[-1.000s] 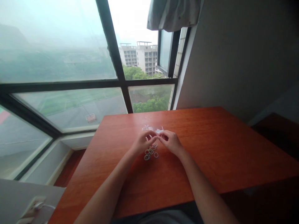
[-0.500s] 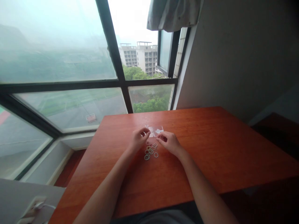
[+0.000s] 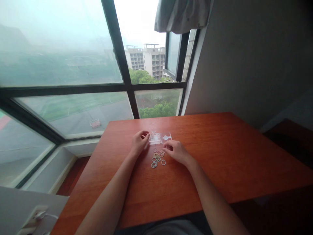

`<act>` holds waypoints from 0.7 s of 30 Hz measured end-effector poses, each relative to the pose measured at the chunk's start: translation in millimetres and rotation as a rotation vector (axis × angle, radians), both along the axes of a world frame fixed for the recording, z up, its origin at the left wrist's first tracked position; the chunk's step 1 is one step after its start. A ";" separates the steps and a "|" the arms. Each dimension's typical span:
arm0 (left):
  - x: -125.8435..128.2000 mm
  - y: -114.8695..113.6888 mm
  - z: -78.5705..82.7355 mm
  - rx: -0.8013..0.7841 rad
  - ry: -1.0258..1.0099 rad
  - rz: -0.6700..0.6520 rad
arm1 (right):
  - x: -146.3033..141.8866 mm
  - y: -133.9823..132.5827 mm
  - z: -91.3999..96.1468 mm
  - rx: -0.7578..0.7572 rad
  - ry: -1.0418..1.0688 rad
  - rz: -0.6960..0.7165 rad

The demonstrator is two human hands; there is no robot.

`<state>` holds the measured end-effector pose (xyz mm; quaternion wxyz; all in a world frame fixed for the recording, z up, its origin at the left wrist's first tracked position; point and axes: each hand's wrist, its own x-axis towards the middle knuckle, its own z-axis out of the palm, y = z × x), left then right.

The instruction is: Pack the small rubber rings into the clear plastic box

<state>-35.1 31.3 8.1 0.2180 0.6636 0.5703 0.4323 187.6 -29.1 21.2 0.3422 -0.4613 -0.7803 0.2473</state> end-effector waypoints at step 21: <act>-1.3 -14.0 15.5 -0.018 -0.041 -0.014 | -2.2 -6.4 2.2 -0.078 -0.251 -0.013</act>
